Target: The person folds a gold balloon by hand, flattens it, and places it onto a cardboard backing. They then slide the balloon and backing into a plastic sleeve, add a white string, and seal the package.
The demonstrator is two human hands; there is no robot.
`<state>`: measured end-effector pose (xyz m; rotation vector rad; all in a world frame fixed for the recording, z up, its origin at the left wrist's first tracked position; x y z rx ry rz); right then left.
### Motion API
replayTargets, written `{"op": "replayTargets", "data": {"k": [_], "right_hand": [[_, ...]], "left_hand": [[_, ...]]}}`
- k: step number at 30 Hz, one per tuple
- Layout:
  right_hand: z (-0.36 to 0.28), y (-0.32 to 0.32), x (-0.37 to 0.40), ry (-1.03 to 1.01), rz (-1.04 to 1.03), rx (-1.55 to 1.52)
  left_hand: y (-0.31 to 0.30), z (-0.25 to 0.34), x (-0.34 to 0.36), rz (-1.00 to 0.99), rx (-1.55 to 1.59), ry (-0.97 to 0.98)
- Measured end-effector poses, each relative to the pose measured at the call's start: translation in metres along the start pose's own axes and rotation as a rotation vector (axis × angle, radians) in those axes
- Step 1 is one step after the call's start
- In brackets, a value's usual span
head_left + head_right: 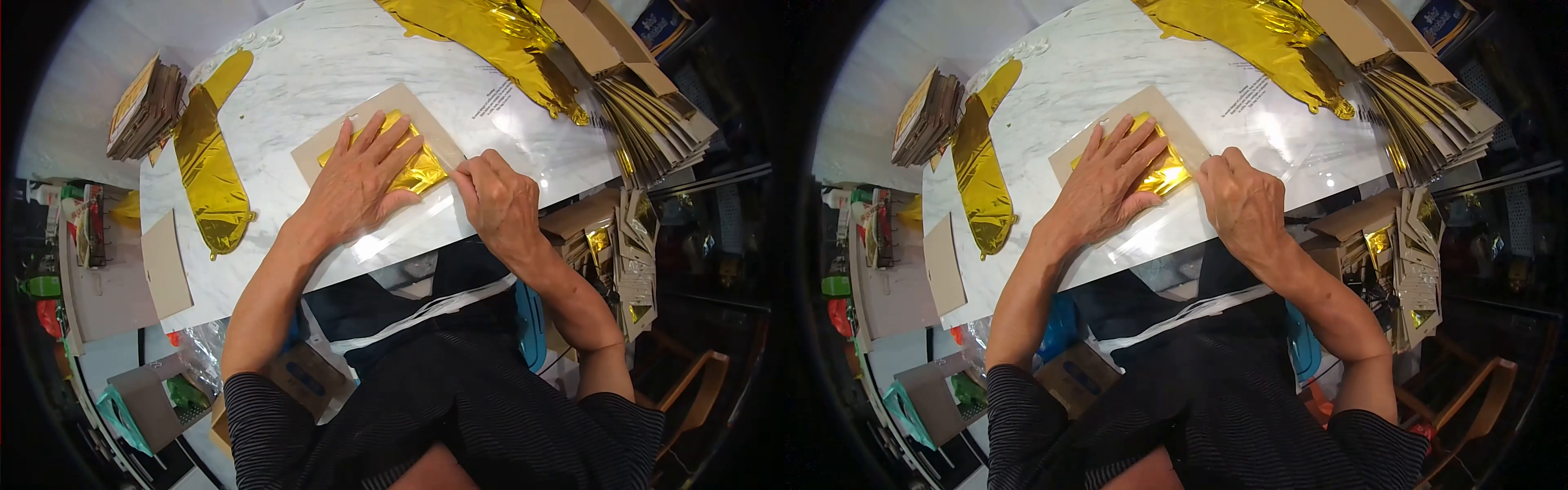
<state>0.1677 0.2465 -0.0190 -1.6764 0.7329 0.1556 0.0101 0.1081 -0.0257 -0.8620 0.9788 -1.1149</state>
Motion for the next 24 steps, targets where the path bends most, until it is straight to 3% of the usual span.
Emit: {"op": "replayTargets", "data": {"k": [12,24], "right_hand": [[-0.003,0.007,-0.001,0.057,-0.036,0.071],[0.018,-0.016,-0.009,-0.017,-0.144,-0.185]], "left_hand": [[0.000,0.001,-0.009,-0.098,0.002,0.063],[0.009,0.000,-0.008,-0.111,-0.036,0.045]]}}
Point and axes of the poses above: each hand's wrist, its own x-axis away from the middle knuckle, its own y-axis out of the palm, z = x × y, the point moved 4 cm from there along -x, towards the middle knuckle, and after that the axes turned 10 degrees about x, right-handed, at the moved point
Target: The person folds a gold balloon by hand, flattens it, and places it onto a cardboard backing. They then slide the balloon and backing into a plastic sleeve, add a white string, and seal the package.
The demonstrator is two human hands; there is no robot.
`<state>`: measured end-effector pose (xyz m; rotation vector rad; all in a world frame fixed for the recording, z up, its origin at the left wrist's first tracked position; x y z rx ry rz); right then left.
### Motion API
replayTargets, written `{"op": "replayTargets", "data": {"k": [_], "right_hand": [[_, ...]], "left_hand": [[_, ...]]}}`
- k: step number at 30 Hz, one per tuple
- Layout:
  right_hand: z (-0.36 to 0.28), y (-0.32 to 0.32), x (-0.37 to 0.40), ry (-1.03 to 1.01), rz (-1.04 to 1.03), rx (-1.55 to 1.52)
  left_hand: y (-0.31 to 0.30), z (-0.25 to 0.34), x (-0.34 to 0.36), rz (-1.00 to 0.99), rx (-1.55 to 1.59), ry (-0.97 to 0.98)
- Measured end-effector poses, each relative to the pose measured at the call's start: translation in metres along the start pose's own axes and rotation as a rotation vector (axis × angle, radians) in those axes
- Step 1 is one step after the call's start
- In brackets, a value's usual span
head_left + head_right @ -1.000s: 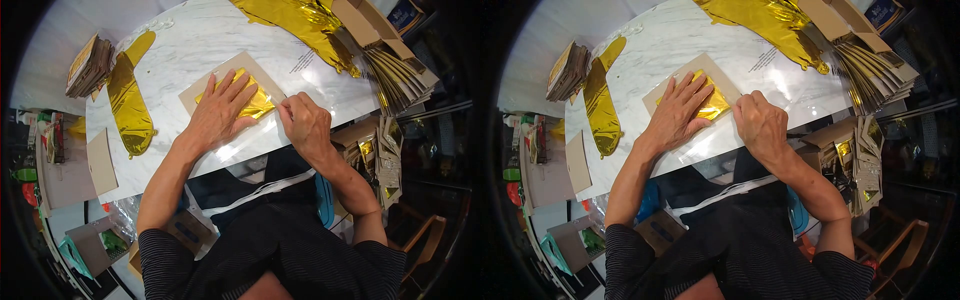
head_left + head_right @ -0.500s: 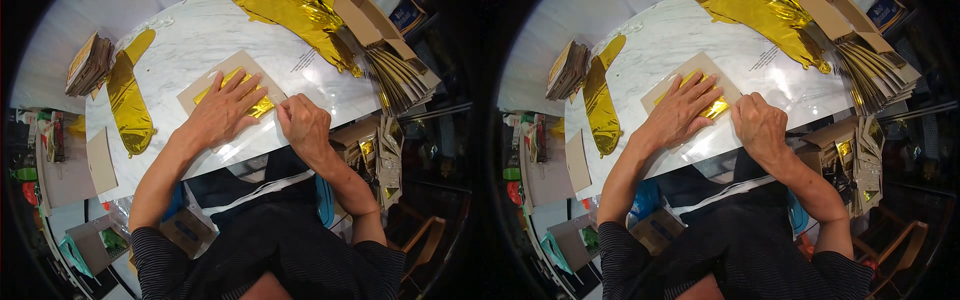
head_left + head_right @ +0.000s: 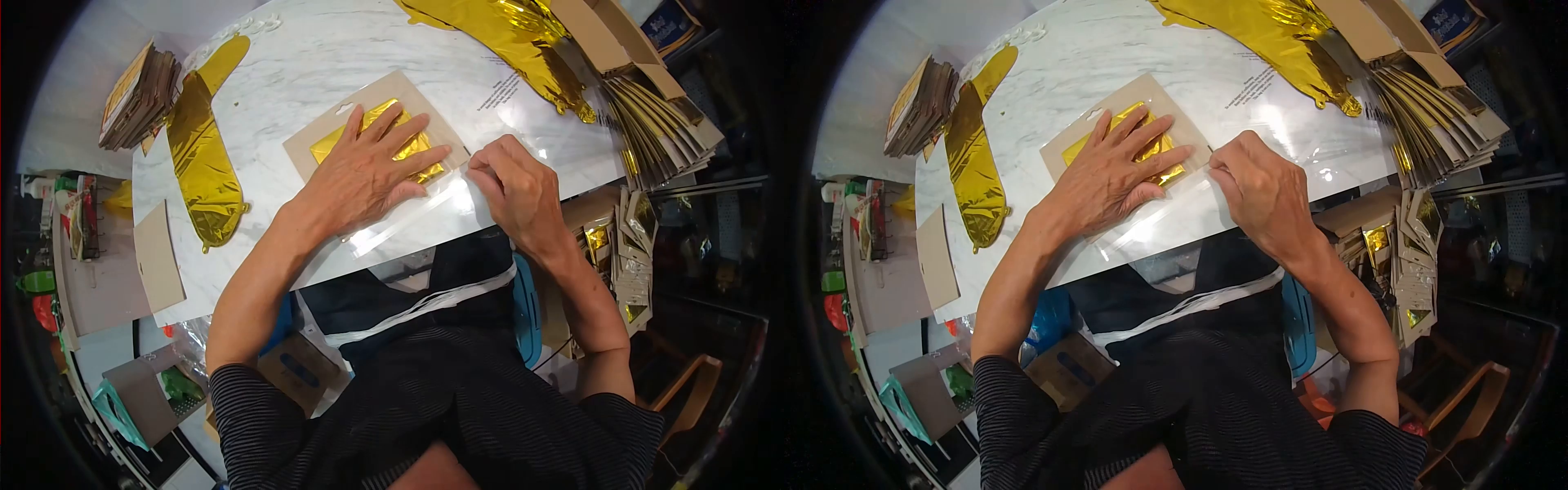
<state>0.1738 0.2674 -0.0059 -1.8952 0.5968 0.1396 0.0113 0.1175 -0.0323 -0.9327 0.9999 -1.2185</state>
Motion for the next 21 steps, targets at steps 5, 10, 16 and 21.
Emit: {"op": "replayTargets", "data": {"k": [5,10,16,21], "right_hand": [[-0.008,-0.008,0.017,-0.343,-0.069,0.166],[0.000,-0.020,0.020,-0.419,-0.216,0.044],[-0.005,-0.006,0.000,-0.467,-0.096,0.105],[0.022,-0.022,0.005,-0.471,-0.452,-0.047]], "left_hand": [[0.005,-0.003,0.002,0.049,-0.023,0.043],[0.011,-0.003,0.003,0.129,0.021,0.019],[0.014,-0.006,0.005,0.134,-0.010,0.002],[0.021,-0.008,0.007,0.169,0.029,-0.008]]}}
Point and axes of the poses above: each hand's wrist, its own x-axis away from the middle knuckle, its own y-axis out of the palm, z = x × y, the point moved 4 cm from there along -x, towards the middle knuckle, and after that the axes turned 10 degrees about x, right-handed, at the moved point
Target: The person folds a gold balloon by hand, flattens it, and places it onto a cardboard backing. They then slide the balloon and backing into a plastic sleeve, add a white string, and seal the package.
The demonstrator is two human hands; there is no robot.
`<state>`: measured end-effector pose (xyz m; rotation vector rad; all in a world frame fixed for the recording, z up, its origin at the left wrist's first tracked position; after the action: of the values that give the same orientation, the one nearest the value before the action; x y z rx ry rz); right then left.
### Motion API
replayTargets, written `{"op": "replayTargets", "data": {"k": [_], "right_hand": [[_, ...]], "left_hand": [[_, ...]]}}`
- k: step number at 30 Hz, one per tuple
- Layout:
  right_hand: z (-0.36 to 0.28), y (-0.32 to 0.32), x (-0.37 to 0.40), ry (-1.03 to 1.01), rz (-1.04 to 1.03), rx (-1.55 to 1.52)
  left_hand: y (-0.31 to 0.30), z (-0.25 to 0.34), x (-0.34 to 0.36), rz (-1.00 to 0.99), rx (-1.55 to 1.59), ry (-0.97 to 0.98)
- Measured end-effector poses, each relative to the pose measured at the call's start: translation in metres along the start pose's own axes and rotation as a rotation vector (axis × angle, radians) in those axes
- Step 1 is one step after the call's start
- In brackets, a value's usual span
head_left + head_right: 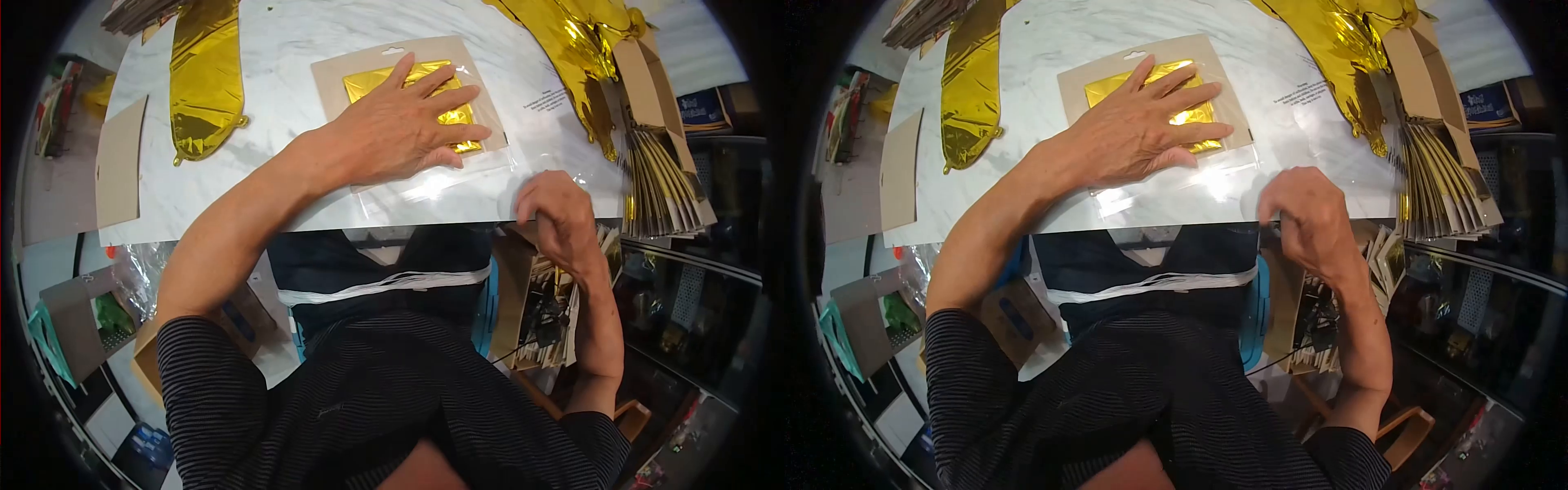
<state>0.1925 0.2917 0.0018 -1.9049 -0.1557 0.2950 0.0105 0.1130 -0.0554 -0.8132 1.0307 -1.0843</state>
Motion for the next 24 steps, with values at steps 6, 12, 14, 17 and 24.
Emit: {"op": "replayTargets", "data": {"k": [6,12,14,17,24], "right_hand": [[0.002,0.007,-0.042,0.239,0.137,0.028],[0.016,0.012,-0.050,0.039,0.048,0.196],[0.008,0.012,-0.049,0.040,0.066,0.235],[-0.005,0.018,-0.041,0.032,0.103,0.304],[-0.081,0.071,0.015,-0.142,-0.434,0.228]], "left_hand": [[0.000,0.000,0.001,0.046,-0.005,0.021],[0.001,0.000,0.002,0.054,0.015,0.018],[0.001,0.000,0.002,0.039,0.003,0.009],[0.002,-0.001,0.003,0.064,0.031,0.023],[-0.005,0.002,0.003,0.021,0.040,0.027]]}}
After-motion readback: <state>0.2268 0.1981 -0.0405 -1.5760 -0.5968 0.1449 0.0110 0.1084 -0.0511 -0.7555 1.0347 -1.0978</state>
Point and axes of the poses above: each hand's wrist, its own x-axis away from the middle knuckle, its own y-axis out of the palm, z = x × y, the point moved 4 cm from there along -x, towards the middle knuckle, and after that the axes turned 10 degrees about x, right-handed, at the moved point
